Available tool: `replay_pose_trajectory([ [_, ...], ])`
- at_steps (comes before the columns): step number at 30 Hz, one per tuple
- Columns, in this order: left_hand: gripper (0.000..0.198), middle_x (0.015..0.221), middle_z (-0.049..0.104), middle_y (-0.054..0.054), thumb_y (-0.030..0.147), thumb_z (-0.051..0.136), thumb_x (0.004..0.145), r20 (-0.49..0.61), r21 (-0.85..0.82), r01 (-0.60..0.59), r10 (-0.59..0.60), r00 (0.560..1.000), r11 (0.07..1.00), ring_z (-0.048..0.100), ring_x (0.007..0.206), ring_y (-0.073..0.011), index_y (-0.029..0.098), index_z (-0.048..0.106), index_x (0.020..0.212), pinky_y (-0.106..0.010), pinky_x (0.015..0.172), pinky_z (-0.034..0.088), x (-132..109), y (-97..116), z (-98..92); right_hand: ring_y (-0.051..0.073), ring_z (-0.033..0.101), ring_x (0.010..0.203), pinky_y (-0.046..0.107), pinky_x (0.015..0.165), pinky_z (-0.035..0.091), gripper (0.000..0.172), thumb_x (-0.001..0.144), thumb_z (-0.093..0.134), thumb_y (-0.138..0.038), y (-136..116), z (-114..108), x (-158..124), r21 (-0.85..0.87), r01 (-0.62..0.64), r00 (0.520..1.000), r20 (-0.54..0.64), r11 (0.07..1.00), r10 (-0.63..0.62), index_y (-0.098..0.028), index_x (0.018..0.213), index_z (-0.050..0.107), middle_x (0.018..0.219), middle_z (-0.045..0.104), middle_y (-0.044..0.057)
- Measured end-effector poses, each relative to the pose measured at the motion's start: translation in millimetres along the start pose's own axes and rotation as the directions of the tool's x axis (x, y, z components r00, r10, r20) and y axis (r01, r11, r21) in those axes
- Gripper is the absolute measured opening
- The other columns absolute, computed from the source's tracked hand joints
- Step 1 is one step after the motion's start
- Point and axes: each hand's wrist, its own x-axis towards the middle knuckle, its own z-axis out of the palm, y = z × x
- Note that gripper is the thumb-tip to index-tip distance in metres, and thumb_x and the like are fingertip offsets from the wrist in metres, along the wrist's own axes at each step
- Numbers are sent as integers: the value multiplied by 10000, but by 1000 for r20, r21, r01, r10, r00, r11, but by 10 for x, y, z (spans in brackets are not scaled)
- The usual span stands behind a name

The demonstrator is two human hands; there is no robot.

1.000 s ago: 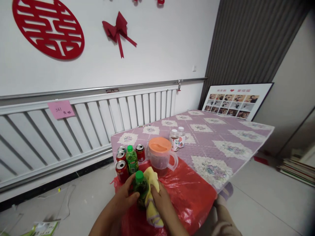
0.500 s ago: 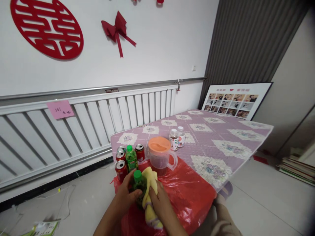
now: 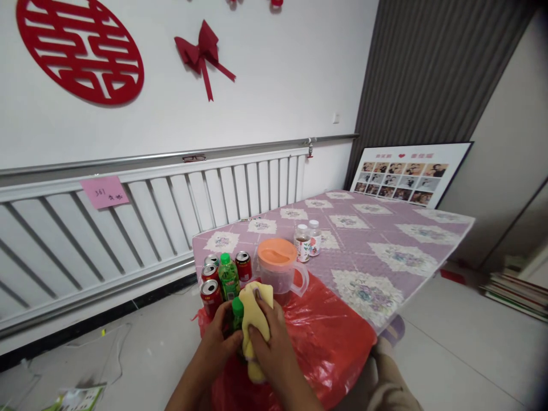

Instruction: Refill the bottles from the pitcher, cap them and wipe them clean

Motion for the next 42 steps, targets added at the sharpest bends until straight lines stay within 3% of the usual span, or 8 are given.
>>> replay_pose_trajectory([
  [4,575,1311,632,-126,256,694,791,-19,-14,2,-2,1000,1000,583,1227,-295,201,440,1303,-428,1043,462,-15,0,7,256,567,1203,382,1032,452,535,854,477,-268,170,11,-21,25,-101,995,26,995,101,-169,1378,535,1297,577,138],
  [11,574,1317,627,-114,259,692,786,-42,-15,12,-12,999,1000,577,1235,-295,214,444,1302,-443,1068,435,-34,3,22,281,554,1216,433,1065,413,523,813,475,-202,422,-57,-99,-132,-120,974,176,984,142,-161,1320,595,1274,614,142],
  [16,581,1284,642,-112,257,693,768,-46,9,24,-24,999,1000,587,1214,-294,213,447,1292,-442,1059,443,-22,9,23,282,479,1313,445,1111,370,628,816,487,-195,192,-98,-71,-139,-95,986,122,986,113,-183,1444,474,1399,501,149],
  [22,540,1260,645,-114,204,661,771,-33,40,33,-32,999,999,617,1150,-283,216,455,1270,-446,1037,462,-23,100,45,283,386,1391,447,1136,341,617,846,525,-245,-57,-47,-12,-103,50,998,29,993,-47,-278,1459,456,1516,363,100],
  [28,577,1318,627,-111,248,687,769,-43,27,12,-11,999,1000,563,1255,-300,211,460,1298,-451,1082,430,-16,5,9,273,533,1257,420,1068,427,567,837,494,-209,288,-30,-76,-70,-93,993,71,993,98,-209,1403,533,1339,565,130],
  [32,585,1326,630,-102,252,698,767,-70,27,33,-31,997,999,561,1265,-295,217,468,1303,-445,1095,424,-26,-36,5,272,573,1198,417,1049,441,526,815,512,-190,437,-61,-135,-103,-91,986,132,990,105,-216,1333,600,1256,622,115],
  [37,587,1321,628,-109,261,700,776,-48,-7,30,-30,998,1000,582,1237,-301,229,457,1309,-452,1069,453,-41,31,38,258,517,1274,408,1092,401,581,847,503,-224,187,-88,-104,-71,-58,997,45,996,62,-257,1427,505,1364,537,103],
  [42,534,1289,642,-112,258,689,784,-35,-28,30,-31,999,999,630,1160,-296,236,481,1276,-458,1055,471,-35,89,66,270,368,1405,427,1158,308,607,843,524,-259,-85,-50,18,-77,39,999,27,996,-38,-273,1448,476,1505,393,87],
])
